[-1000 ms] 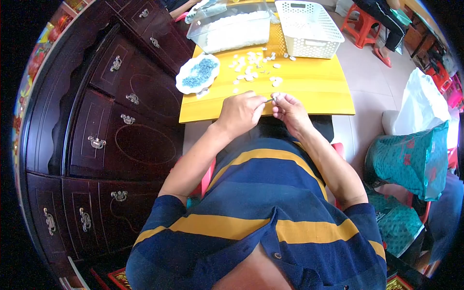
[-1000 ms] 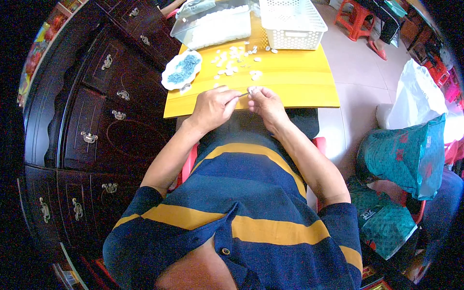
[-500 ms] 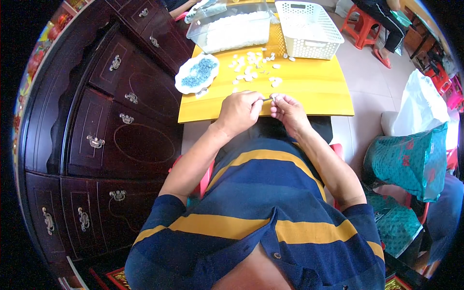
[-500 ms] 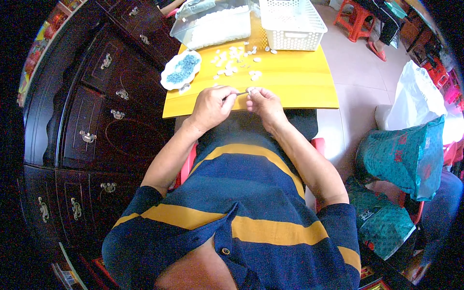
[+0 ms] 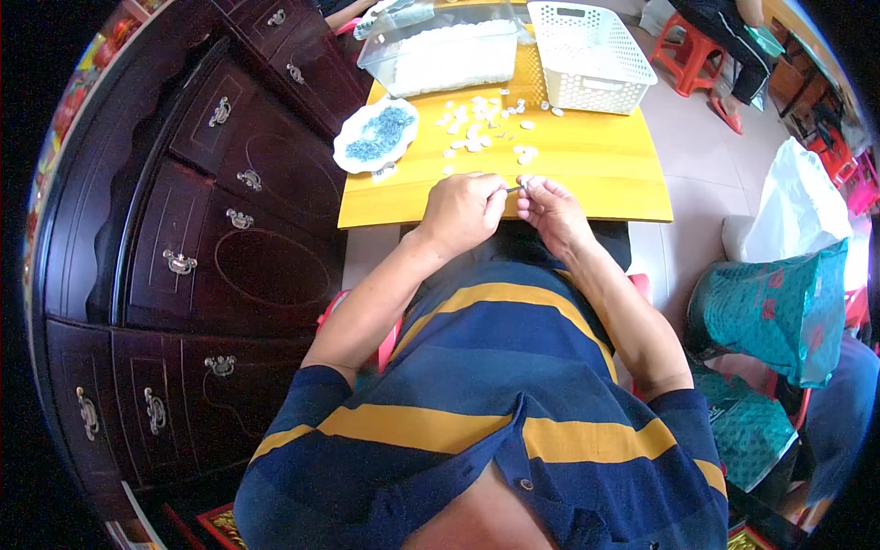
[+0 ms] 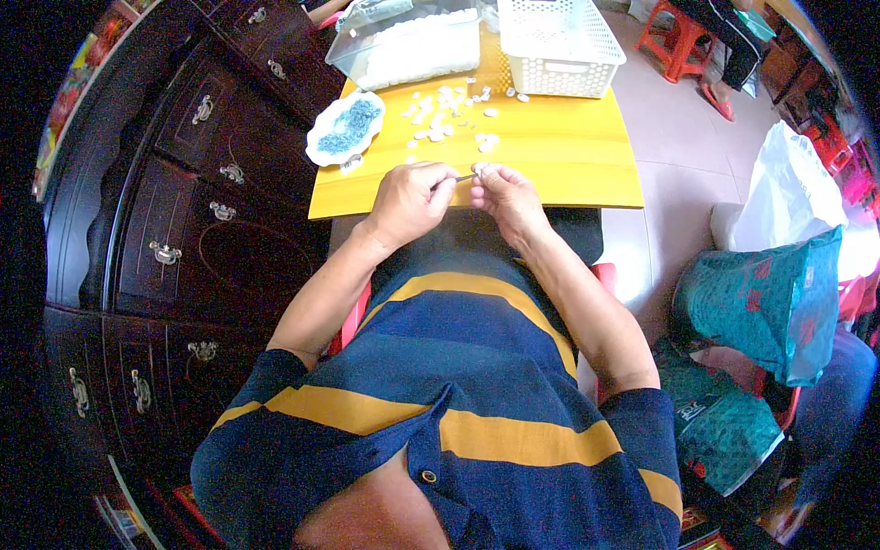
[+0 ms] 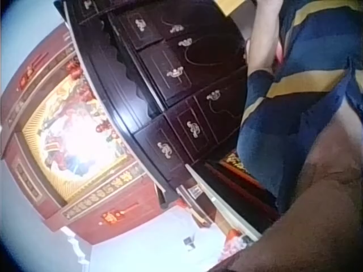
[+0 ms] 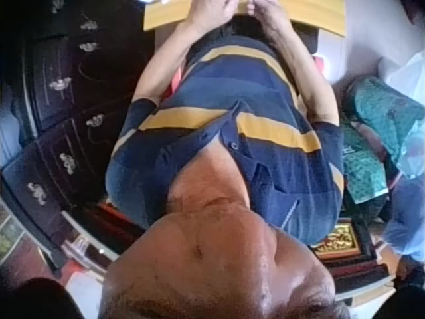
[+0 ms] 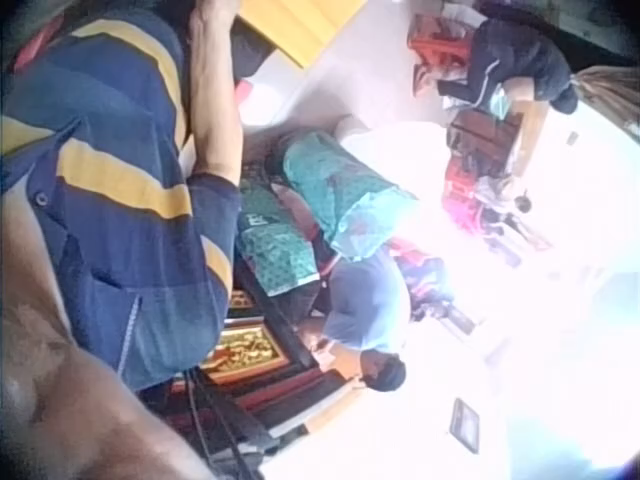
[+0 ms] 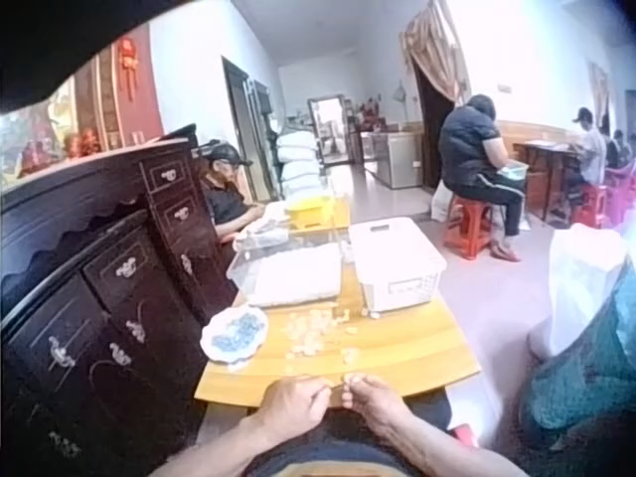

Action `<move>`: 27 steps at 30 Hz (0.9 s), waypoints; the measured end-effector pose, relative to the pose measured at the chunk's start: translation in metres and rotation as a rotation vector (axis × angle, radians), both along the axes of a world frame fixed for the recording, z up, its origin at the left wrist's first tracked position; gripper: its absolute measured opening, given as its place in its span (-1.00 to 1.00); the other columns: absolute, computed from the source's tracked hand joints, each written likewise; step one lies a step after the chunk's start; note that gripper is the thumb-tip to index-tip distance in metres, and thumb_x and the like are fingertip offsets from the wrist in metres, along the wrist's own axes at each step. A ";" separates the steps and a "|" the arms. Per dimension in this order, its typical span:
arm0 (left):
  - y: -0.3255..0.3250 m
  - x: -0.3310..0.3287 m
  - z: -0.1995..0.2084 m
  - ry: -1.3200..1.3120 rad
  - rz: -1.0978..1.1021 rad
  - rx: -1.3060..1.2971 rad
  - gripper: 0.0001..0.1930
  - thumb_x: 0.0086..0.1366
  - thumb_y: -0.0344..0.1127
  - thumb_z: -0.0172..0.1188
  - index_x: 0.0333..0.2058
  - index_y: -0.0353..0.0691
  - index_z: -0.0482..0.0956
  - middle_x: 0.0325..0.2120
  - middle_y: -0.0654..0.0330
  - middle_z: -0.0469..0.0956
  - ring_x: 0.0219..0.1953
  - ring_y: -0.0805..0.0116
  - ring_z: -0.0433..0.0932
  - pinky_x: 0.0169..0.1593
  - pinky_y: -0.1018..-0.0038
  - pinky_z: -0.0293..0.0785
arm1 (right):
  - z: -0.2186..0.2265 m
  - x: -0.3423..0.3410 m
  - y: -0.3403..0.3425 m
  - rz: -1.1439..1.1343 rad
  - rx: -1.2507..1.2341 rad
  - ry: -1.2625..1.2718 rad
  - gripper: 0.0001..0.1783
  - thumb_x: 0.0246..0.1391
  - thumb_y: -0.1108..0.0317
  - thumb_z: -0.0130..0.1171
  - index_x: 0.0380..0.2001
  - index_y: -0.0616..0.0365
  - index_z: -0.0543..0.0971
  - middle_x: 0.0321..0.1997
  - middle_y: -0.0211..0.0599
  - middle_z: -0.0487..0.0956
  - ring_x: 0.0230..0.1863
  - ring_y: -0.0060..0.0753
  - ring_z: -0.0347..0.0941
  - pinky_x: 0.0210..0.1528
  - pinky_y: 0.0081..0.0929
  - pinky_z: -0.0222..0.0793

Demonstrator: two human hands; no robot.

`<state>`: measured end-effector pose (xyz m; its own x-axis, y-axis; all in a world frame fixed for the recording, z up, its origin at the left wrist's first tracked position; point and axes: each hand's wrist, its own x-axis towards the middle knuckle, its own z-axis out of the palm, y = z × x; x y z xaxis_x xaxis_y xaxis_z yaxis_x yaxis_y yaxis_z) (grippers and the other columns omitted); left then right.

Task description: Manually assembling small white plastic components with tiny metal parts.

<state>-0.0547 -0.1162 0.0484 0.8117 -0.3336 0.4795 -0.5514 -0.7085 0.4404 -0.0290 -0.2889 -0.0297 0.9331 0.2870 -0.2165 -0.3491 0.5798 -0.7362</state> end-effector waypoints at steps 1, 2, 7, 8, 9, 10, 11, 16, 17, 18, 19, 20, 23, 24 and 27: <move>0.000 0.001 0.000 -0.001 0.001 -0.001 -0.87 0.16 -0.38 0.14 -0.43 -0.28 0.64 -0.51 -0.04 0.60 -0.46 0.02 0.61 -0.37 0.26 0.51 | 0.000 0.000 -0.001 0.001 -0.001 -0.001 -0.79 0.26 0.32 0.09 -0.16 0.23 0.54 -0.38 -0.44 0.55 -0.41 -0.62 0.46 -0.29 -0.65 0.48; 0.001 0.003 -0.001 0.004 -0.009 0.002 -0.86 0.16 -0.38 0.14 -0.43 -0.28 0.64 -0.51 -0.04 0.60 -0.46 0.03 0.62 -0.36 0.26 0.51 | -0.001 0.001 -0.001 0.005 0.000 -0.008 -0.78 0.26 0.31 0.09 -0.16 0.23 0.55 -0.38 -0.44 0.55 -0.41 -0.61 0.47 -0.29 -0.65 0.48; 0.004 0.010 0.004 0.097 -0.045 -0.023 -0.85 0.16 -0.37 0.13 -0.44 -0.29 0.64 -0.52 -0.04 0.61 -0.47 0.05 0.62 -0.35 0.27 0.52 | 0.000 0.001 -0.002 0.023 -0.008 -0.018 -0.79 0.25 0.31 0.10 -0.16 0.22 0.55 -0.38 -0.45 0.55 -0.40 -0.61 0.47 -0.28 -0.65 0.48; 0.005 0.009 0.004 0.088 -0.039 -0.019 -0.85 0.17 -0.37 0.12 -0.44 -0.29 0.64 -0.52 -0.04 0.61 -0.47 0.05 0.62 -0.35 0.27 0.52 | 0.001 0.000 -0.002 0.026 -0.019 -0.018 -0.79 0.25 0.31 0.10 -0.16 0.22 0.55 -0.38 -0.45 0.55 -0.40 -0.61 0.47 -0.28 -0.65 0.48; 0.005 0.009 0.004 0.078 -0.033 -0.015 -0.84 0.17 -0.36 0.12 -0.43 -0.29 0.65 -0.52 -0.05 0.61 -0.47 0.06 0.62 -0.35 0.28 0.52 | 0.002 0.000 -0.002 0.029 -0.029 -0.018 -0.79 0.25 0.31 0.10 -0.16 0.21 0.55 -0.38 -0.45 0.55 -0.39 -0.62 0.47 -0.28 -0.65 0.48; 0.004 0.008 0.004 0.078 -0.034 -0.015 -0.84 0.17 -0.36 0.12 -0.43 -0.29 0.65 -0.52 -0.05 0.61 -0.47 0.06 0.62 -0.35 0.28 0.52 | 0.001 0.000 -0.002 0.029 -0.029 -0.018 -0.79 0.25 0.31 0.10 -0.16 0.21 0.55 -0.38 -0.45 0.55 -0.39 -0.62 0.47 -0.28 -0.65 0.48; 0.004 0.007 0.004 0.080 -0.026 -0.025 -0.84 0.17 -0.36 0.12 -0.43 -0.29 0.65 -0.52 -0.05 0.61 -0.47 0.06 0.63 -0.35 0.28 0.52 | 0.001 0.001 -0.003 0.031 -0.024 -0.016 -0.79 0.25 0.32 0.10 -0.16 0.21 0.55 -0.38 -0.45 0.56 -0.40 -0.62 0.48 -0.28 -0.65 0.48; 0.004 0.005 0.002 0.087 -0.010 -0.031 -0.84 0.17 -0.36 0.12 -0.43 -0.28 0.65 -0.51 -0.05 0.61 -0.46 0.05 0.63 -0.34 0.28 0.53 | -0.001 0.002 -0.003 0.032 -0.010 0.000 -0.80 0.25 0.32 0.10 -0.16 0.21 0.55 -0.38 -0.44 0.56 -0.40 -0.61 0.48 -0.28 -0.65 0.48; 0.004 0.006 0.003 0.071 -0.015 -0.019 -0.84 0.17 -0.36 0.12 -0.44 -0.27 0.66 -0.51 -0.05 0.61 -0.45 0.05 0.63 -0.34 0.28 0.53 | -0.001 0.001 -0.003 0.034 -0.003 -0.004 -0.80 0.25 0.32 0.09 -0.17 0.21 0.56 -0.39 -0.44 0.56 -0.40 -0.61 0.48 -0.28 -0.65 0.48; 0.004 0.007 0.003 0.055 -0.019 -0.007 -0.84 0.17 -0.36 0.12 -0.44 -0.26 0.66 -0.51 -0.05 0.61 -0.45 0.05 0.63 -0.33 0.28 0.54 | -0.001 0.001 -0.003 0.036 0.004 -0.007 -0.80 0.25 0.32 0.09 -0.17 0.20 0.56 -0.39 -0.44 0.56 -0.41 -0.61 0.48 -0.29 -0.64 0.48; 0.004 0.008 0.004 0.056 -0.017 -0.007 -0.84 0.17 -0.36 0.12 -0.44 -0.26 0.66 -0.51 -0.05 0.61 -0.45 0.05 0.63 -0.33 0.28 0.54 | -0.001 0.001 -0.003 0.037 0.004 -0.007 -0.80 0.25 0.32 0.09 -0.17 0.20 0.56 -0.39 -0.44 0.56 -0.41 -0.61 0.48 -0.29 -0.64 0.48; 0.004 0.009 0.006 0.082 -0.010 0.013 -0.84 0.16 -0.35 0.11 -0.46 -0.24 0.66 -0.52 -0.04 0.60 -0.46 0.02 0.62 -0.33 0.23 0.52 | -0.001 0.001 -0.003 0.037 -0.004 -0.013 -0.80 0.25 0.32 0.09 -0.17 0.20 0.56 -0.39 -0.43 0.56 -0.41 -0.61 0.48 -0.29 -0.64 0.49; 0.002 0.013 0.008 0.104 -0.014 0.059 -0.83 0.14 -0.33 0.10 -0.49 -0.21 0.66 -0.54 -0.03 0.59 -0.47 -0.02 0.60 -0.34 0.17 0.51 | -0.001 0.000 -0.002 0.036 -0.024 -0.023 -0.81 0.25 0.33 0.09 -0.17 0.20 0.56 -0.39 -0.43 0.56 -0.42 -0.61 0.49 -0.30 -0.65 0.49; 0.002 0.013 0.008 0.099 -0.027 0.085 -0.83 0.13 -0.33 0.10 -0.50 -0.19 0.67 -0.55 -0.03 0.59 -0.48 -0.02 0.59 -0.34 0.17 0.51 | -0.002 0.000 -0.002 0.034 -0.035 -0.027 -0.81 0.25 0.33 0.10 -0.17 0.20 0.56 -0.38 -0.43 0.56 -0.42 -0.61 0.49 -0.31 -0.65 0.49; 0.001 0.013 0.009 0.064 -0.029 0.117 -0.83 0.13 -0.33 0.10 -0.50 -0.17 0.67 -0.56 -0.01 0.59 -0.48 -0.02 0.59 -0.35 0.17 0.50 | 0.000 0.000 -0.002 0.022 -0.056 -0.025 -0.81 0.25 0.33 0.10 -0.17 0.21 0.56 -0.38 -0.43 0.56 -0.42 -0.62 0.49 -0.31 -0.66 0.49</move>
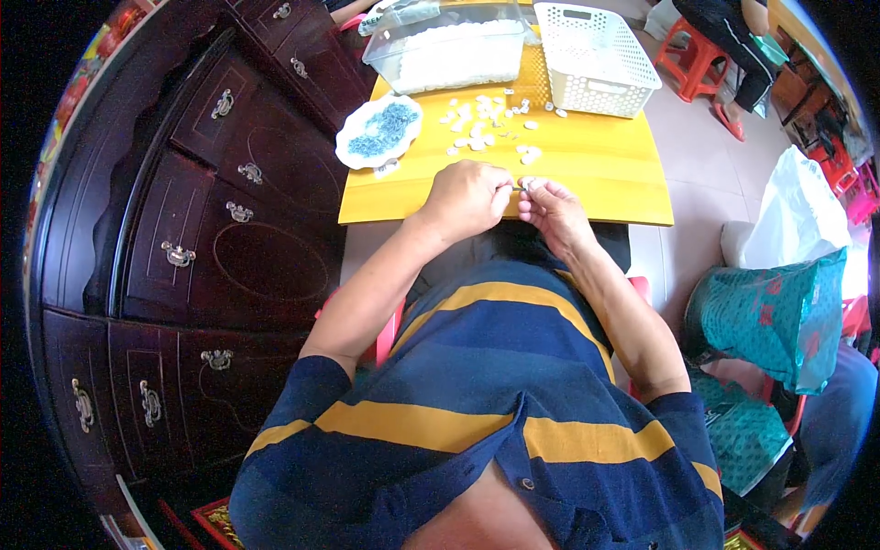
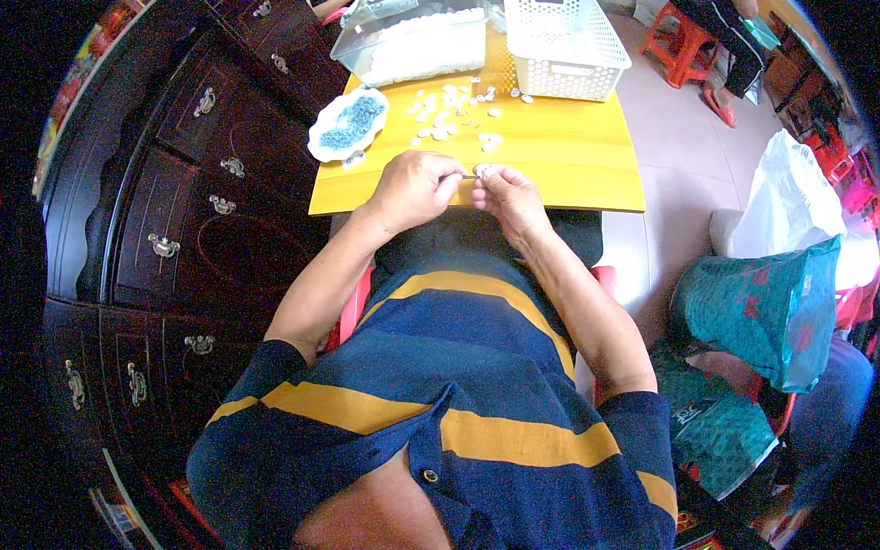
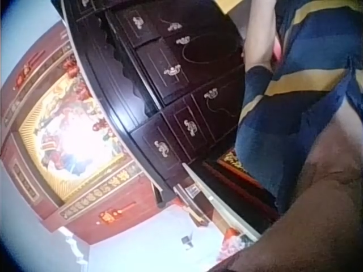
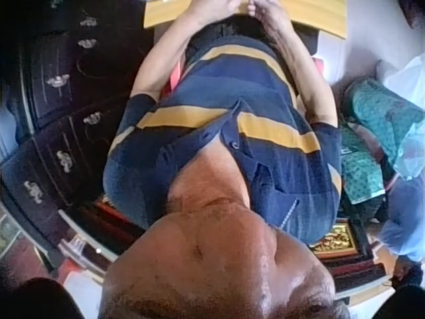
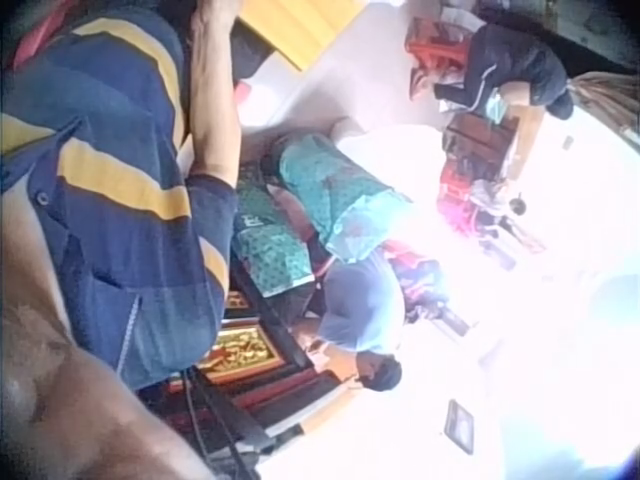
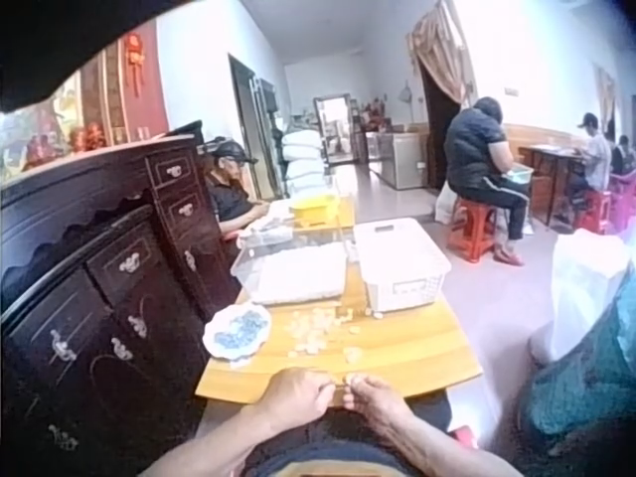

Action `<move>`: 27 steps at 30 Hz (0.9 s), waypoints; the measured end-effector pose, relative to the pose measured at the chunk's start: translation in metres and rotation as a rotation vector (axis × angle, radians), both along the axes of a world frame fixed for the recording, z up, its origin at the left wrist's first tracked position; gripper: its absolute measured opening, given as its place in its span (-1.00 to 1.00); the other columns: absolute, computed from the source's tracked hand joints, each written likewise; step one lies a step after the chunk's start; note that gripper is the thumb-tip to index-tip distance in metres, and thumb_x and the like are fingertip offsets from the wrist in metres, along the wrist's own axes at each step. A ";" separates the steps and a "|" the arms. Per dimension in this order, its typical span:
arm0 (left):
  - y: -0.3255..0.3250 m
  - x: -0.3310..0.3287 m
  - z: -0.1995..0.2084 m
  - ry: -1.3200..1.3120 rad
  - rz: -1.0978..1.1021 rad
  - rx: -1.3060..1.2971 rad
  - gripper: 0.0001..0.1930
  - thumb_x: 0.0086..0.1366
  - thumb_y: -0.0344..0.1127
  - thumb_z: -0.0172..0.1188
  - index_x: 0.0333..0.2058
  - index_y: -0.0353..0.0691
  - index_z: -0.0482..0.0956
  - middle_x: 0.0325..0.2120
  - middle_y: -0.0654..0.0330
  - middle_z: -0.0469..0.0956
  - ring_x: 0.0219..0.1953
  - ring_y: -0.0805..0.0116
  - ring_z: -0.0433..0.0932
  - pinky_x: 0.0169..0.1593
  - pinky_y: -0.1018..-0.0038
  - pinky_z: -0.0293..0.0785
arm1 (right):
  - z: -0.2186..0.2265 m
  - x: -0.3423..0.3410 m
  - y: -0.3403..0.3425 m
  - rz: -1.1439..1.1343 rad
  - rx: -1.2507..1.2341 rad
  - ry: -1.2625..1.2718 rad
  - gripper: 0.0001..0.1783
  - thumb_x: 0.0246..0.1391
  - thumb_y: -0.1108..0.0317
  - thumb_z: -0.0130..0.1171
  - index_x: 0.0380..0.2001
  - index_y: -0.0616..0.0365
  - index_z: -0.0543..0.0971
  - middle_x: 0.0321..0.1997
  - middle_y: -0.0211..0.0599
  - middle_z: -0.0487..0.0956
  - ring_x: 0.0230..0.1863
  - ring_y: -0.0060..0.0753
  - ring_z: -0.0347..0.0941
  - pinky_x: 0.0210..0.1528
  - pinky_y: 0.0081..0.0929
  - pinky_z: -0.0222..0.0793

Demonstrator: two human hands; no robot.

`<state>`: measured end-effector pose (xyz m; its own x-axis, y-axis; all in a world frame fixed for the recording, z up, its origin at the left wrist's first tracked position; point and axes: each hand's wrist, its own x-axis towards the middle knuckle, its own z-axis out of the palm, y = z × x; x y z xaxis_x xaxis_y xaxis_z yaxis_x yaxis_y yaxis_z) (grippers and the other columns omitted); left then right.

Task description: Manually assembling small white plastic components with tiny metal parts.

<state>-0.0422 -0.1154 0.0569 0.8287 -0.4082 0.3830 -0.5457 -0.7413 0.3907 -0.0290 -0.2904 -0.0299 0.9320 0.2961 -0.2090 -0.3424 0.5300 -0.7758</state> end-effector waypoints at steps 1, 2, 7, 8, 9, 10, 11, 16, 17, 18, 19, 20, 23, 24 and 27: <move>0.001 0.001 0.000 0.000 0.001 -0.001 -0.83 0.13 -0.33 0.10 -0.50 -0.17 0.67 -0.56 -0.01 0.59 -0.48 -0.02 0.59 -0.35 0.17 0.50 | 0.000 -0.001 0.000 0.001 -0.001 0.000 -0.81 0.25 0.33 0.10 -0.17 0.21 0.56 -0.38 -0.43 0.56 -0.42 -0.62 0.49 -0.31 -0.66 0.49; 0.003 0.002 0.001 0.029 -0.026 -0.018 -0.83 0.13 -0.32 0.11 -0.50 -0.17 0.67 -0.56 -0.01 0.59 -0.49 -0.02 0.59 -0.35 0.18 0.50 | 0.001 -0.001 0.000 0.002 -0.003 0.005 -0.80 0.25 0.33 0.10 -0.17 0.21 0.56 -0.38 -0.43 0.57 -0.41 -0.61 0.49 -0.31 -0.65 0.49; 0.007 0.000 0.000 0.183 -0.122 -0.128 -0.84 0.13 -0.31 0.12 -0.49 -0.16 0.67 -0.57 0.00 0.59 -0.50 0.01 0.59 -0.37 0.21 0.50 | -0.003 0.003 -0.002 -0.012 0.070 0.050 -0.80 0.25 0.32 0.10 -0.16 0.21 0.56 -0.37 -0.40 0.57 -0.39 -0.58 0.50 -0.27 -0.62 0.49; 0.005 0.000 -0.002 0.124 -0.083 -0.145 -0.84 0.13 -0.31 0.12 -0.49 -0.17 0.67 -0.57 0.01 0.58 -0.51 0.02 0.59 -0.37 0.22 0.50 | -0.004 0.004 -0.003 -0.001 0.066 0.047 -0.80 0.24 0.33 0.09 -0.16 0.22 0.56 -0.37 -0.39 0.57 -0.38 -0.56 0.50 -0.26 -0.60 0.49; 0.004 0.000 -0.003 0.065 -0.045 -0.161 -0.84 0.13 -0.31 0.13 -0.49 -0.17 0.68 -0.58 0.01 0.58 -0.52 0.03 0.59 -0.38 0.23 0.50 | -0.005 0.005 -0.004 0.010 0.062 0.044 -0.80 0.24 0.34 0.09 -0.15 0.22 0.55 -0.36 -0.38 0.57 -0.37 -0.55 0.51 -0.24 -0.59 0.50; 0.004 0.000 -0.003 0.066 -0.046 -0.162 -0.84 0.13 -0.31 0.13 -0.49 -0.17 0.68 -0.58 0.01 0.58 -0.52 0.03 0.59 -0.38 0.23 0.50 | -0.004 0.005 -0.005 0.009 0.061 0.045 -0.80 0.24 0.34 0.09 -0.15 0.22 0.55 -0.36 -0.38 0.57 -0.37 -0.55 0.51 -0.24 -0.59 0.50; 0.005 0.000 -0.002 0.075 -0.023 -0.170 -0.84 0.14 -0.31 0.12 -0.49 -0.17 0.68 -0.58 0.00 0.58 -0.52 0.03 0.59 -0.38 0.23 0.50 | -0.003 0.005 -0.005 0.012 0.081 0.065 -0.80 0.24 0.36 0.09 -0.14 0.23 0.55 -0.36 -0.37 0.57 -0.37 -0.54 0.51 -0.25 -0.59 0.50; 0.003 0.001 0.003 0.065 0.016 -0.133 -0.83 0.14 -0.32 0.11 -0.49 -0.18 0.67 -0.58 0.00 0.58 -0.52 0.02 0.59 -0.39 0.22 0.50 | -0.001 0.007 -0.007 0.021 0.145 0.083 -0.80 0.22 0.41 0.08 -0.13 0.25 0.52 -0.35 -0.35 0.58 -0.37 -0.52 0.52 -0.24 -0.58 0.51; 0.004 0.002 0.002 0.060 0.012 -0.104 -0.83 0.16 -0.32 0.12 -0.47 -0.21 0.67 -0.57 0.00 0.59 -0.51 0.06 0.61 -0.38 0.25 0.51 | -0.001 0.006 -0.007 0.020 0.143 0.083 -0.81 0.22 0.41 0.08 -0.14 0.26 0.52 -0.35 -0.35 0.58 -0.37 -0.52 0.52 -0.24 -0.58 0.52; 0.004 0.002 0.002 0.055 0.008 -0.075 -0.83 0.17 -0.33 0.12 -0.44 -0.23 0.67 -0.57 -0.01 0.60 -0.50 0.09 0.63 -0.37 0.29 0.53 | 0.000 0.006 -0.007 0.019 0.141 0.084 -0.81 0.22 0.41 0.08 -0.14 0.26 0.52 -0.34 -0.35 0.58 -0.37 -0.53 0.52 -0.24 -0.59 0.53; 0.003 0.002 0.003 0.054 0.008 -0.076 -0.83 0.17 -0.33 0.12 -0.44 -0.23 0.67 -0.57 -0.01 0.60 -0.50 0.09 0.63 -0.37 0.29 0.53 | 0.000 0.006 -0.007 0.018 0.140 0.083 -0.81 0.22 0.41 0.08 -0.14 0.26 0.52 -0.34 -0.35 0.58 -0.37 -0.53 0.52 -0.24 -0.59 0.53; 0.002 0.001 0.004 0.043 0.012 -0.062 -0.83 0.17 -0.33 0.12 -0.44 -0.22 0.67 -0.57 0.00 0.60 -0.50 0.09 0.62 -0.37 0.28 0.53 | 0.000 0.006 -0.007 0.015 0.139 0.084 -0.81 0.22 0.42 0.07 -0.15 0.26 0.52 -0.35 -0.35 0.58 -0.37 -0.53 0.52 -0.25 -0.59 0.53; 0.001 0.000 0.005 0.009 0.018 -0.008 -0.84 0.17 -0.33 0.13 -0.45 -0.22 0.66 -0.55 0.02 0.60 -0.48 0.08 0.62 -0.36 0.27 0.54 | 0.001 0.006 -0.006 0.007 0.131 0.083 -0.82 0.22 0.41 0.07 -0.15 0.25 0.52 -0.35 -0.35 0.58 -0.37 -0.54 0.53 -0.25 -0.60 0.54; 0.001 0.000 0.006 -0.012 0.019 0.034 -0.85 0.17 -0.33 0.13 -0.44 -0.21 0.66 -0.53 0.03 0.61 -0.47 0.08 0.62 -0.35 0.26 0.54 | 0.001 0.005 -0.006 0.001 0.125 0.083 -0.82 0.23 0.41 0.08 -0.16 0.25 0.52 -0.35 -0.36 0.58 -0.37 -0.55 0.53 -0.26 -0.61 0.54; 0.001 -0.001 0.002 -0.142 -0.025 0.145 -0.88 0.16 -0.34 0.15 -0.43 -0.20 0.64 -0.49 0.07 0.62 -0.43 0.09 0.62 -0.34 0.26 0.54 | 0.003 0.005 -0.005 0.000 0.113 0.085 -0.83 0.23 0.38 0.10 -0.17 0.23 0.54 -0.36 -0.37 0.59 -0.38 -0.56 0.53 -0.26 -0.62 0.54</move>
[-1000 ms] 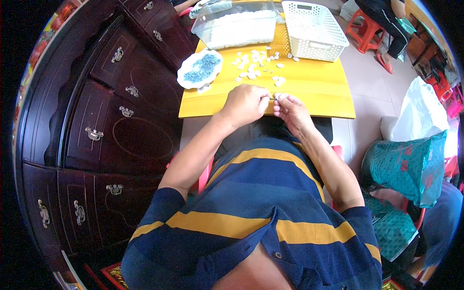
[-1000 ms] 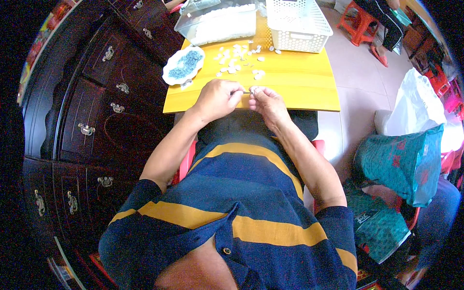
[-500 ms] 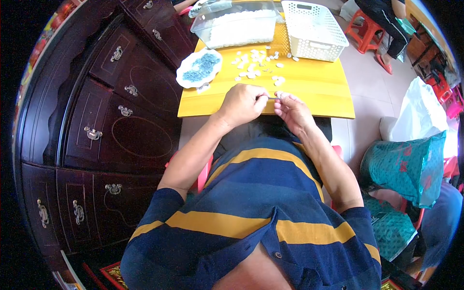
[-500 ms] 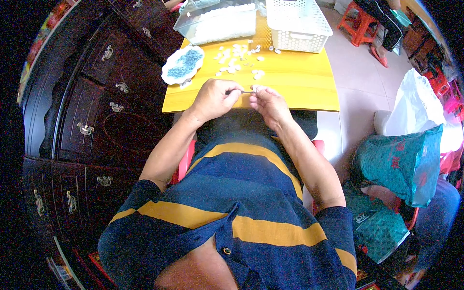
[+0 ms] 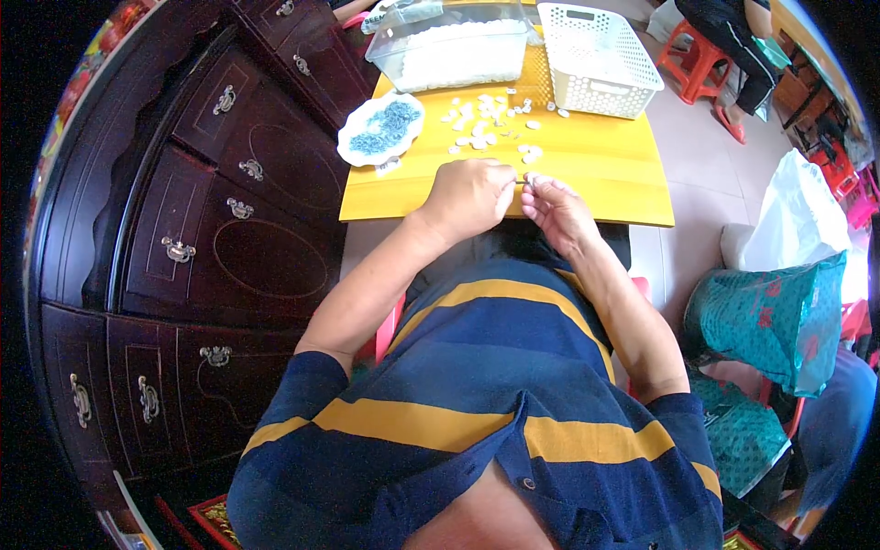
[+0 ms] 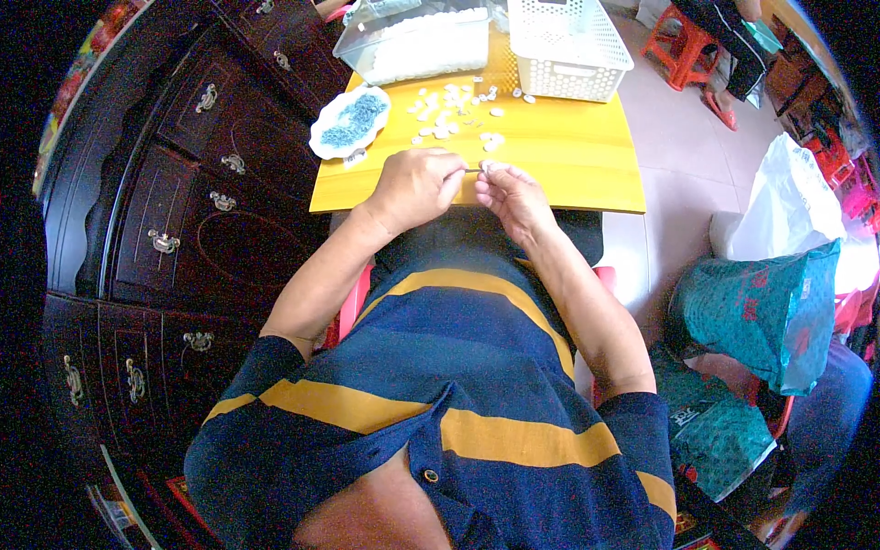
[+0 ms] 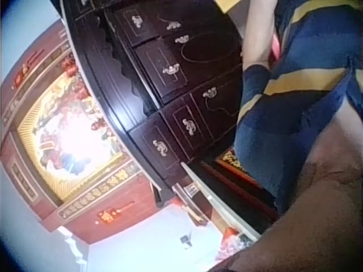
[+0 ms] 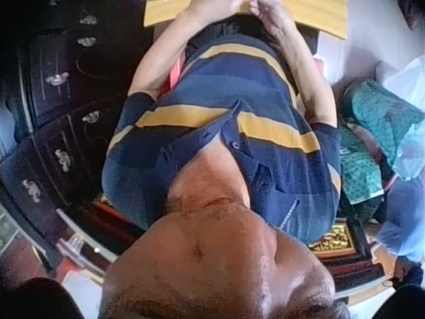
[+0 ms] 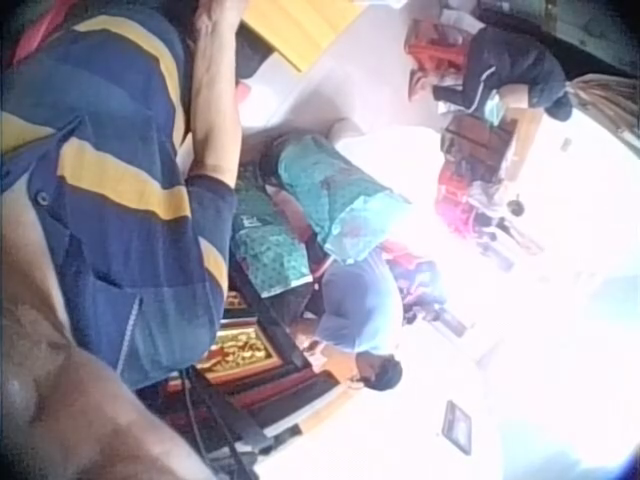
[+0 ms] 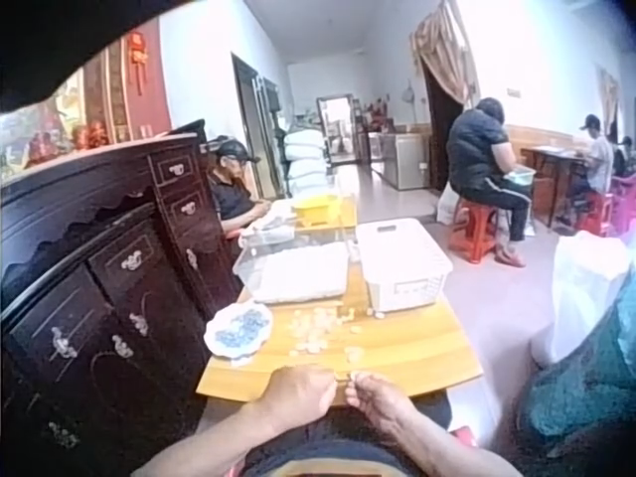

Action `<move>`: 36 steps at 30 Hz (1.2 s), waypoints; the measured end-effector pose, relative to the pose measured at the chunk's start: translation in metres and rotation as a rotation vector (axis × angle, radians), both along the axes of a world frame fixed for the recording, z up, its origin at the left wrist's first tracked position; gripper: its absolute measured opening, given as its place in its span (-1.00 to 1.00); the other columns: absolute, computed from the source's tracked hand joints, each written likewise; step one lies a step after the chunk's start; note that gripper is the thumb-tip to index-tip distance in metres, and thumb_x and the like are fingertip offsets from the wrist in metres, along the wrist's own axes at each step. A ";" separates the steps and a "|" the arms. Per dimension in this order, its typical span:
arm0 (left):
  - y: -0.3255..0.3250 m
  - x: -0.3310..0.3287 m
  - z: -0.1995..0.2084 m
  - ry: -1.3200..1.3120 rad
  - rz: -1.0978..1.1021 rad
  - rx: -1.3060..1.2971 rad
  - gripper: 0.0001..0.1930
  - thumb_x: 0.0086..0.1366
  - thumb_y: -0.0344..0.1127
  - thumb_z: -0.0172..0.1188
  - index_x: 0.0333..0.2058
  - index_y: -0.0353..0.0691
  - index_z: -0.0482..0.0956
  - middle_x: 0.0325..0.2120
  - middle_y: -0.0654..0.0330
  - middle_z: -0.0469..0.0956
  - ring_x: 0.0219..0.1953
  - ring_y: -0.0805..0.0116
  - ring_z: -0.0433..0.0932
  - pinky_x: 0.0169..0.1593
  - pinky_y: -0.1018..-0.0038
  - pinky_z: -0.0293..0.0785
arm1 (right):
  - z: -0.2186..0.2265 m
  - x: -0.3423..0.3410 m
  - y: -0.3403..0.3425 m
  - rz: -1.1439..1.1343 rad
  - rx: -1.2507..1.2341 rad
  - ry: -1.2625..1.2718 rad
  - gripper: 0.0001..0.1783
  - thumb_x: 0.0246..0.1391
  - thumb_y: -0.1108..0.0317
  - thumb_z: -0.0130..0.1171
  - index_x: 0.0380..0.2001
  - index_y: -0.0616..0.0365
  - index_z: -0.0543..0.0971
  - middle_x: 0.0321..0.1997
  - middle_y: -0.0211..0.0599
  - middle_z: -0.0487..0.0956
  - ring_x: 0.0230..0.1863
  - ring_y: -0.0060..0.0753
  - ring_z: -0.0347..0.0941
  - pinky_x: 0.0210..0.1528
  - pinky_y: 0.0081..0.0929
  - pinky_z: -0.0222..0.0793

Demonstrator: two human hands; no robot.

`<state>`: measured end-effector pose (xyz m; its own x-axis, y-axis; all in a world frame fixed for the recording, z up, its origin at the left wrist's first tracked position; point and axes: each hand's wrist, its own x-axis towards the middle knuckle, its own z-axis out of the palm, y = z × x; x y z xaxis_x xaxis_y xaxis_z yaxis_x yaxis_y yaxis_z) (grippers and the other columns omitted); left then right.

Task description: Manually assembling small white plastic components with tiny metal parts.

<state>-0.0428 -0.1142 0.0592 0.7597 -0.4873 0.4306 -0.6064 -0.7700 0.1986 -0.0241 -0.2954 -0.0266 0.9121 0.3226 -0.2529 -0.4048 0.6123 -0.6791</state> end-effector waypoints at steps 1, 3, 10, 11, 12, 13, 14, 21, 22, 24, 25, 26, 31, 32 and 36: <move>0.000 -0.001 -0.001 0.000 -0.001 0.000 -0.88 0.16 -0.34 0.15 -0.43 -0.20 0.64 -0.49 0.07 0.62 -0.43 0.09 0.62 -0.34 0.26 0.54 | 0.000 0.000 0.000 -0.001 0.000 0.000 -0.83 0.23 0.38 0.10 -0.17 0.23 0.54 -0.36 -0.37 0.59 -0.38 -0.56 0.53 -0.26 -0.62 0.54; -0.001 -0.004 -0.002 -0.014 -0.039 0.027 -0.89 0.16 -0.35 0.15 -0.43 -0.19 0.64 -0.46 0.09 0.62 -0.40 0.11 0.62 -0.33 0.27 0.54 | -0.001 -0.001 -0.001 0.007 -0.018 -0.020 -0.83 0.22 0.36 0.13 -0.18 0.21 0.55 -0.37 -0.38 0.59 -0.39 -0.57 0.53 -0.27 -0.62 0.55; -0.001 0.001 -0.012 -0.051 -0.046 -0.154 -0.88 0.13 -0.33 0.13 -0.51 -0.18 0.60 -0.55 0.07 0.57 -0.48 0.07 0.58 -0.40 0.21 0.50 | -0.004 0.001 -0.002 0.001 -0.016 -0.004 -0.82 0.20 0.36 0.15 -0.18 0.20 0.55 -0.37 -0.38 0.59 -0.39 -0.57 0.54 -0.30 -0.64 0.54; 0.001 0.002 -0.009 0.026 -0.059 -0.143 -0.88 0.14 -0.34 0.14 -0.46 -0.19 0.63 -0.52 0.06 0.59 -0.45 0.08 0.60 -0.35 0.24 0.52 | -0.004 0.000 -0.002 0.003 -0.027 -0.005 -0.82 0.21 0.35 0.14 -0.18 0.20 0.55 -0.37 -0.38 0.59 -0.40 -0.57 0.54 -0.31 -0.64 0.53; 0.003 0.003 -0.005 0.103 -0.073 -0.132 -0.87 0.15 -0.34 0.15 -0.41 -0.21 0.65 -0.50 0.04 0.61 -0.43 0.09 0.62 -0.31 0.27 0.54 | -0.005 0.000 -0.001 0.005 -0.037 -0.006 -0.82 0.21 0.35 0.14 -0.18 0.21 0.55 -0.36 -0.38 0.59 -0.40 -0.57 0.53 -0.31 -0.64 0.53; 0.005 0.004 -0.002 0.101 -0.071 -0.133 -0.87 0.15 -0.34 0.15 -0.41 -0.21 0.65 -0.50 0.04 0.61 -0.43 0.09 0.62 -0.31 0.27 0.54 | -0.005 0.001 -0.002 0.007 -0.039 -0.007 -0.82 0.21 0.35 0.14 -0.18 0.21 0.55 -0.36 -0.38 0.59 -0.40 -0.57 0.53 -0.31 -0.64 0.53; 0.007 0.004 0.002 0.159 -0.103 -0.155 -0.86 0.15 -0.34 0.14 -0.41 -0.20 0.66 -0.50 0.04 0.61 -0.43 0.09 0.62 -0.32 0.27 0.53 | -0.007 0.002 -0.002 0.008 -0.032 -0.009 -0.81 0.21 0.35 0.13 -0.17 0.21 0.55 -0.36 -0.38 0.59 -0.39 -0.58 0.53 -0.30 -0.64 0.53; 0.003 -0.001 0.007 0.146 -0.022 -0.212 -0.85 0.17 -0.33 0.13 -0.41 -0.21 0.66 -0.51 0.03 0.61 -0.43 0.09 0.62 -0.32 0.28 0.52 | 0.000 0.002 -0.003 0.015 0.005 0.034 -0.80 0.23 0.36 0.10 -0.14 0.23 0.53 -0.35 -0.40 0.57 -0.37 -0.59 0.50 -0.27 -0.64 0.52; 0.004 0.000 0.006 0.147 -0.021 -0.213 -0.85 0.17 -0.33 0.13 -0.41 -0.21 0.66 -0.51 0.03 0.61 -0.43 0.09 0.62 -0.32 0.28 0.52 | 0.001 0.002 -0.003 0.016 0.004 0.035 -0.80 0.23 0.36 0.10 -0.14 0.23 0.53 -0.35 -0.40 0.57 -0.37 -0.59 0.50 -0.27 -0.64 0.52; 0.004 0.002 0.006 0.077 -0.002 -0.191 -0.85 0.17 -0.33 0.13 -0.43 -0.21 0.66 -0.52 0.03 0.61 -0.43 0.08 0.62 -0.32 0.28 0.53 | 0.003 0.002 -0.003 0.017 0.018 0.035 -0.80 0.23 0.37 0.09 -0.14 0.23 0.52 -0.35 -0.40 0.57 -0.37 -0.58 0.50 -0.26 -0.63 0.51; 0.004 0.003 0.006 0.078 -0.003 -0.191 -0.85 0.17 -0.33 0.13 -0.43 -0.21 0.66 -0.52 0.03 0.61 -0.43 0.08 0.62 -0.32 0.28 0.53 | 0.003 0.002 -0.003 0.016 0.018 0.036 -0.80 0.23 0.37 0.09 -0.14 0.23 0.52 -0.35 -0.40 0.57 -0.37 -0.58 0.50 -0.26 -0.63 0.51; 0.005 0.003 0.007 0.087 0.002 -0.199 -0.85 0.17 -0.33 0.13 -0.43 -0.21 0.65 -0.52 0.03 0.61 -0.43 0.08 0.62 -0.32 0.28 0.53 | 0.003 0.002 -0.003 0.018 0.019 0.027 -0.80 0.23 0.37 0.09 -0.14 0.23 0.52 -0.35 -0.40 0.57 -0.37 -0.58 0.50 -0.25 -0.62 0.51; 0.003 0.002 0.004 0.110 -0.004 -0.193 -0.85 0.18 -0.33 0.13 -0.44 -0.21 0.65 -0.53 0.03 0.61 -0.44 0.08 0.62 -0.32 0.28 0.53 | 0.001 0.003 -0.004 0.028 0.028 0.012 -0.81 0.22 0.37 0.10 -0.15 0.23 0.51 -0.34 -0.39 0.57 -0.37 -0.57 0.51 -0.25 -0.62 0.51; 0.002 0.002 0.003 0.120 0.002 -0.201 -0.85 0.18 -0.33 0.12 -0.43 -0.21 0.66 -0.53 0.03 0.61 -0.45 0.08 0.62 -0.33 0.28 0.53 | 0.001 0.003 -0.004 0.025 0.024 0.012 -0.81 0.22 0.37 0.10 -0.15 0.23 0.51 -0.34 -0.38 0.57 -0.37 -0.56 0.51 -0.25 -0.61 0.51; 0.002 0.002 0.003 0.134 0.009 -0.186 -0.84 0.19 -0.32 0.12 -0.43 -0.20 0.66 -0.54 0.02 0.61 -0.46 0.08 0.62 -0.33 0.28 0.53 | 0.001 0.002 -0.003 0.019 0.015 0.015 -0.80 0.22 0.37 0.10 -0.16 0.24 0.52 -0.34 -0.37 0.57 -0.37 -0.56 0.51 -0.25 -0.60 0.52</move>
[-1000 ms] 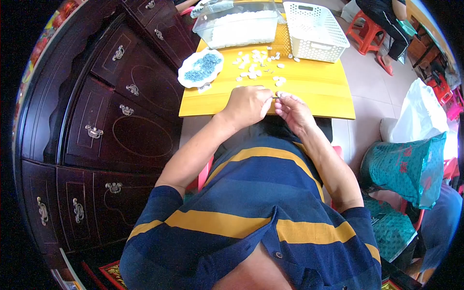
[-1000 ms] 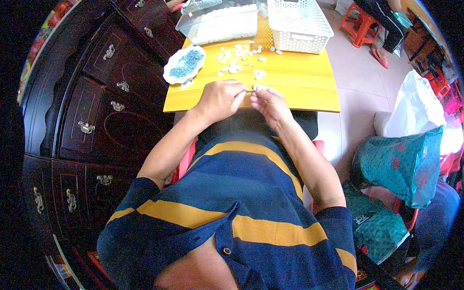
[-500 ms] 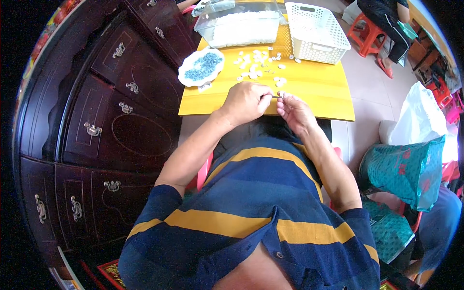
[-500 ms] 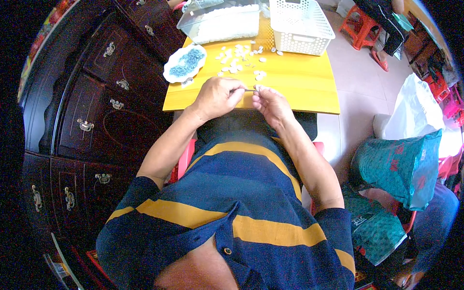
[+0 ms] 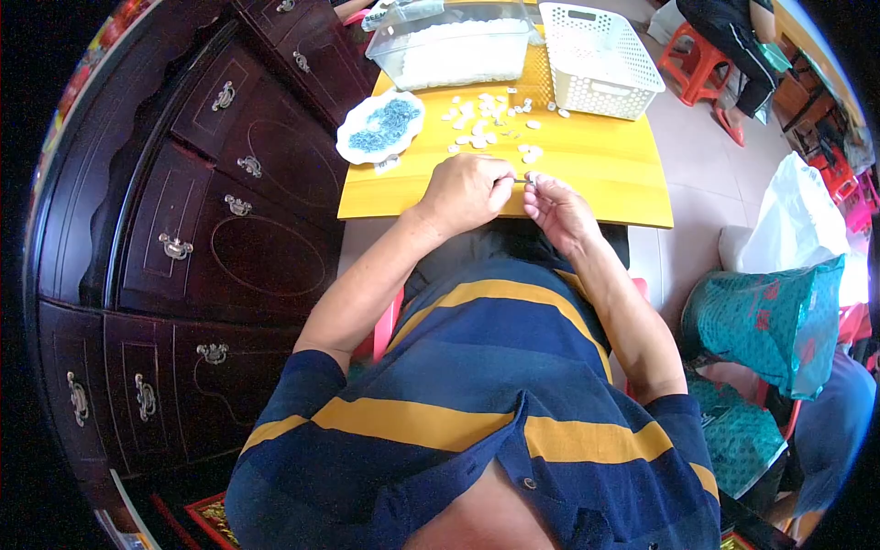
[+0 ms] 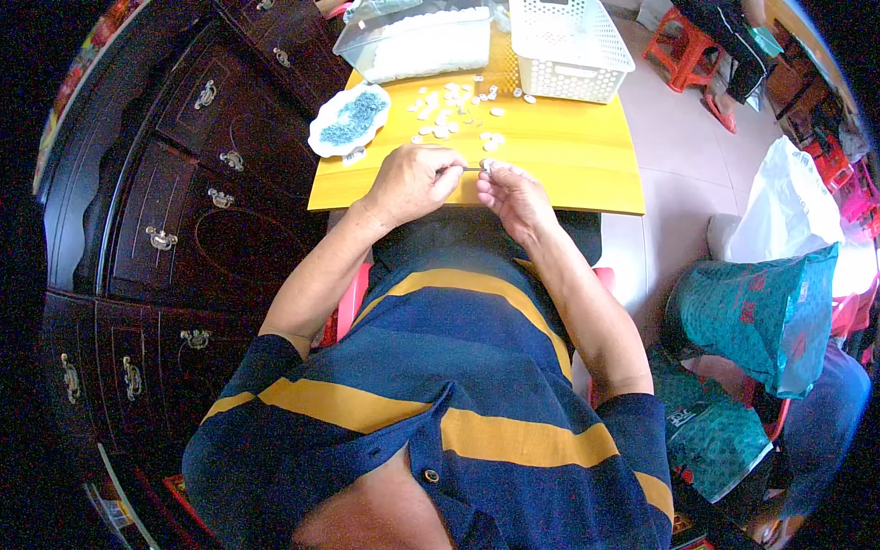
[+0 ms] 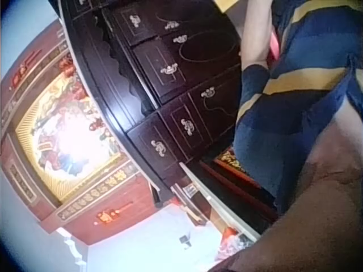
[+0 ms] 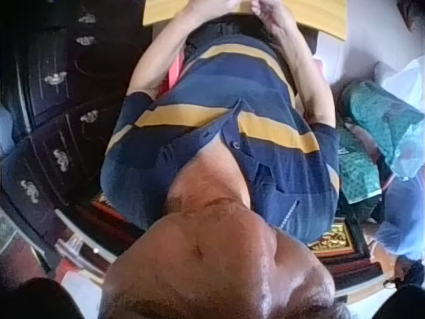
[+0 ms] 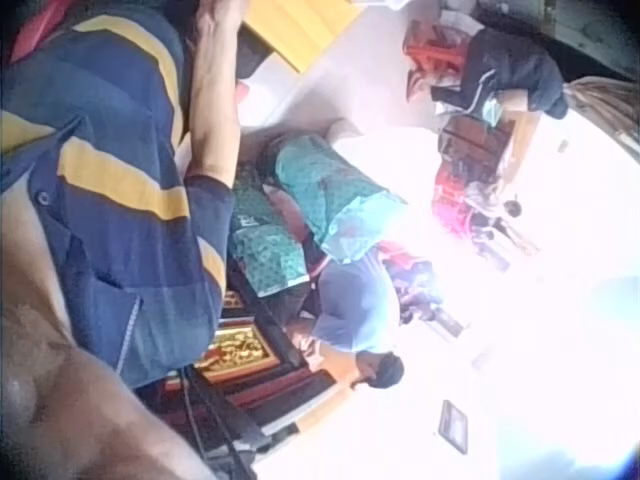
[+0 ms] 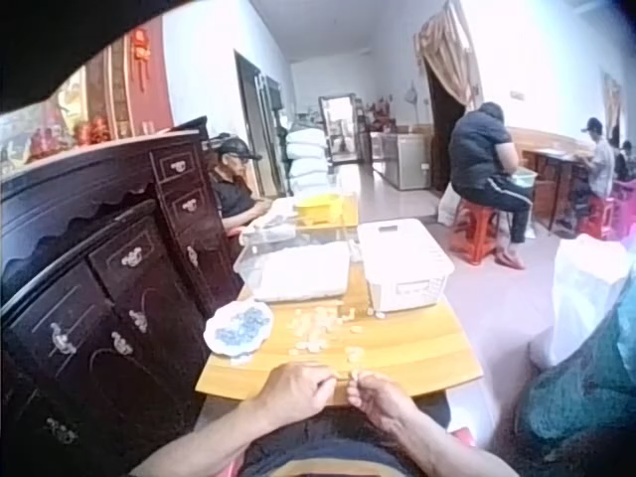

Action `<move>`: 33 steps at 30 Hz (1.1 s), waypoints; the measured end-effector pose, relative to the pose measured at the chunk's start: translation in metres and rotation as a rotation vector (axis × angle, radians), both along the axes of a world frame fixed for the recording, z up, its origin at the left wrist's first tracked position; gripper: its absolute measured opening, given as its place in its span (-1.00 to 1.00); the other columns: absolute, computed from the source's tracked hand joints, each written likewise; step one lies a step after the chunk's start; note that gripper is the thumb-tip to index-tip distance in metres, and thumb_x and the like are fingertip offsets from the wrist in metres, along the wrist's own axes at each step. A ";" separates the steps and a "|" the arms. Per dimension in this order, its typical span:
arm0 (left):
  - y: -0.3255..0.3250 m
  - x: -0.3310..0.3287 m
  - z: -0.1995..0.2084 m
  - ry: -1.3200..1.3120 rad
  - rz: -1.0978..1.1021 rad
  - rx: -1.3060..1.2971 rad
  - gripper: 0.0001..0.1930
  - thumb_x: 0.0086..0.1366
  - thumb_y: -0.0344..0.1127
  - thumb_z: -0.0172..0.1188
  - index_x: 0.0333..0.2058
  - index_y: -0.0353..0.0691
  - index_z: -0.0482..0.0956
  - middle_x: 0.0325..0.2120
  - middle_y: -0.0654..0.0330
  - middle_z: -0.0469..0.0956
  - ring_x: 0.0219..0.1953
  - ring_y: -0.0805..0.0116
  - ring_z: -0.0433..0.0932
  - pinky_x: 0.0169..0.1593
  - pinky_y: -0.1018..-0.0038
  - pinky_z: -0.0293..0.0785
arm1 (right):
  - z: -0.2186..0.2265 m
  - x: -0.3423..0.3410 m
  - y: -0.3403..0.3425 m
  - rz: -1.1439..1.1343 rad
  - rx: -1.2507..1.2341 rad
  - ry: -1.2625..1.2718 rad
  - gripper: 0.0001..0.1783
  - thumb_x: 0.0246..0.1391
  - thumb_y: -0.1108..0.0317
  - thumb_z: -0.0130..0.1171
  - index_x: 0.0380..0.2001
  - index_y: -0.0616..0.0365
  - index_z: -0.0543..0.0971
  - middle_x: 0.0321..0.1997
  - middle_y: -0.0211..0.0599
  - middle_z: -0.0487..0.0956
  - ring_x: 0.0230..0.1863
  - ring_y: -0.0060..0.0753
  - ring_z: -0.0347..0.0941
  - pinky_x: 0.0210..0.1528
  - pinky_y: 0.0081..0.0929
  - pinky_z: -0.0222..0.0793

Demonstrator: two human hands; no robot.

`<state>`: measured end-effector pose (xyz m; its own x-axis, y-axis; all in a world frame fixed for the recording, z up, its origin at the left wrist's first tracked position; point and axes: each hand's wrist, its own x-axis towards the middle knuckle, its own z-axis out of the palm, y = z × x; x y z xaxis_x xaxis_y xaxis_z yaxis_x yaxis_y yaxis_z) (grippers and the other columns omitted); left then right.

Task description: Manually assembling small white plastic components with tiny metal parts.

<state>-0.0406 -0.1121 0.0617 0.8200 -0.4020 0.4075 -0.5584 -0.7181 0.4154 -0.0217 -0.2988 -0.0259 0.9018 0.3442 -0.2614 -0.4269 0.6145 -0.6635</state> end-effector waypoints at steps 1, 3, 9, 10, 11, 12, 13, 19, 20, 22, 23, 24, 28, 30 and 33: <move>0.000 0.000 -0.001 0.001 0.000 0.000 -0.84 0.19 -0.32 0.12 -0.43 -0.20 0.66 -0.54 0.02 0.61 -0.46 0.08 0.62 -0.33 0.28 0.53 | 0.000 0.000 0.000 0.000 0.000 0.001 -0.80 0.22 0.37 0.10 -0.16 0.24 0.52 -0.34 -0.37 0.57 -0.37 -0.56 0.51 -0.25 -0.60 0.52; 0.000 0.000 -0.002 0.006 -0.008 0.003 -0.84 0.19 -0.32 0.12 -0.42 -0.20 0.66 -0.53 0.02 0.61 -0.46 0.08 0.62 -0.33 0.28 0.53 | 0.000 -0.001 0.000 -0.007 0.000 0.006 -0.80 0.22 0.37 0.10 -0.16 0.25 0.53 -0.35 -0.35 0.58 -0.38 -0.55 0.52 -0.26 -0.60 0.52; 0.000 0.000 -0.002 0.033 -0.022 -0.011 -0.84 0.17 -0.32 0.13 -0.42 -0.21 0.67 -0.53 0.01 0.61 -0.46 0.07 0.63 -0.32 0.26 0.53 | -0.001 0.000 0.000 -0.010 0.006 0.003 -0.80 0.22 0.39 0.09 -0.16 0.26 0.53 -0.35 -0.33 0.57 -0.37 -0.54 0.51 -0.27 -0.61 0.52; 0.000 -0.001 -0.001 0.033 -0.022 -0.011 -0.84 0.17 -0.32 0.13 -0.42 -0.21 0.67 -0.53 0.01 0.61 -0.46 0.07 0.63 -0.32 0.26 0.53 | 0.000 -0.001 0.000 -0.010 0.007 0.003 -0.80 0.22 0.39 0.09 -0.16 0.26 0.53 -0.35 -0.33 0.57 -0.37 -0.54 0.51 -0.27 -0.61 0.52; 0.000 -0.003 0.001 0.049 -0.022 -0.008 -0.84 0.17 -0.32 0.12 -0.41 -0.21 0.67 -0.54 0.00 0.61 -0.46 0.07 0.62 -0.32 0.26 0.53 | 0.001 -0.001 0.001 -0.017 0.005 0.007 -0.80 0.22 0.38 0.09 -0.15 0.26 0.53 -0.35 -0.34 0.57 -0.37 -0.54 0.51 -0.27 -0.61 0.52; 0.000 -0.003 0.002 0.065 -0.022 -0.005 -0.84 0.17 -0.33 0.12 -0.41 -0.22 0.67 -0.55 0.00 0.60 -0.46 0.06 0.62 -0.33 0.25 0.53 | 0.001 -0.002 0.001 -0.024 0.004 0.011 -0.80 0.23 0.38 0.09 -0.15 0.26 0.53 -0.35 -0.34 0.57 -0.36 -0.54 0.51 -0.27 -0.60 0.52; 0.000 -0.003 0.001 0.064 -0.022 -0.005 -0.84 0.17 -0.33 0.12 -0.41 -0.22 0.67 -0.55 0.00 0.60 -0.46 0.06 0.62 -0.33 0.25 0.53 | 0.002 -0.002 0.001 -0.024 0.004 0.010 -0.80 0.23 0.38 0.09 -0.15 0.26 0.53 -0.35 -0.34 0.57 -0.36 -0.54 0.51 -0.27 -0.60 0.52; 0.005 -0.003 -0.001 0.065 -0.027 -0.092 -0.85 0.18 -0.38 0.12 -0.38 -0.24 0.66 -0.60 0.03 0.58 -0.55 0.20 0.59 -0.39 0.38 0.48 | -0.001 0.001 0.000 -0.012 0.024 0.016 -0.80 0.23 0.38 0.08 -0.15 0.26 0.52 -0.34 -0.34 0.56 -0.35 -0.52 0.52 -0.25 -0.58 0.53; 0.005 -0.003 -0.001 0.059 -0.004 -0.132 -0.85 0.19 -0.40 0.11 -0.33 -0.25 0.64 -0.61 0.05 0.56 -0.56 0.23 0.58 -0.41 0.40 0.47 | -0.001 0.001 0.000 -0.014 0.031 0.023 -0.80 0.24 0.38 0.07 -0.15 0.26 0.51 -0.34 -0.34 0.57 -0.35 -0.52 0.52 -0.24 -0.57 0.53; 0.007 -0.002 0.000 0.052 0.015 -0.170 -0.84 0.19 -0.43 0.10 -0.28 -0.26 0.62 -0.63 0.08 0.55 -0.58 0.26 0.56 -0.42 0.42 0.45 | 0.000 0.001 -0.001 -0.019 0.040 0.030 -0.81 0.24 0.38 0.06 -0.15 0.25 0.51 -0.33 -0.34 0.57 -0.34 -0.51 0.53 -0.23 -0.57 0.53; 0.010 -0.002 -0.001 0.047 0.045 -0.195 -0.84 0.21 -0.44 0.08 -0.25 -0.26 0.59 -0.61 0.08 0.54 -0.55 0.23 0.57 -0.41 0.40 0.45 | 0.001 0.002 -0.002 -0.017 0.041 0.036 -0.81 0.25 0.38 0.05 -0.15 0.25 0.50 -0.33 -0.34 0.57 -0.34 -0.51 0.53 -0.22 -0.57 0.53; 0.014 -0.002 -0.002 0.043 0.074 -0.220 -0.83 0.22 -0.46 0.06 -0.22 -0.26 0.56 -0.59 0.07 0.54 -0.52 0.20 0.58 -0.40 0.38 0.45 | 0.001 0.002 -0.004 -0.015 0.043 0.042 -0.81 0.25 0.38 0.04 -0.15 0.24 0.49 -0.34 -0.34 0.57 -0.34 -0.50 0.53 -0.21 -0.57 0.53; 0.052 0.007 -0.041 -0.157 0.105 -0.218 -0.86 0.23 -0.43 0.05 -0.23 -0.25 0.51 -0.49 0.03 0.56 -0.42 0.10 0.59 -0.34 0.30 0.47 | 0.000 0.006 -0.005 0.020 0.075 0.040 -0.81 0.26 0.38 0.02 -0.14 0.23 0.49 -0.32 -0.34 0.57 -0.32 -0.50 0.53 -0.20 -0.57 0.53; 0.071 0.003 -0.053 -0.134 0.279 -0.023 -0.88 0.23 -0.40 0.06 -0.28 -0.24 0.51 -0.42 0.00 0.57 -0.33 0.00 0.58 -0.27 0.23 0.48 | 0.000 0.005 -0.006 0.033 0.091 0.060 -0.81 0.26 0.37 0.01 -0.13 0.21 0.49 -0.29 -0.34 0.57 -0.29 -0.50 0.52 -0.19 -0.54 0.53; 0.083 0.000 -0.060 -0.127 0.345 0.101 -0.86 0.22 -0.33 0.12 -0.28 -0.24 0.52 -0.38 0.02 0.56 -0.27 -0.02 0.56 -0.20 0.20 0.48 | -0.002 0.004 -0.007 0.040 0.112 0.057 -0.81 0.26 0.37 0.01 -0.11 0.18 0.49 -0.27 -0.35 0.57 -0.27 -0.49 0.52 -0.16 -0.52 0.53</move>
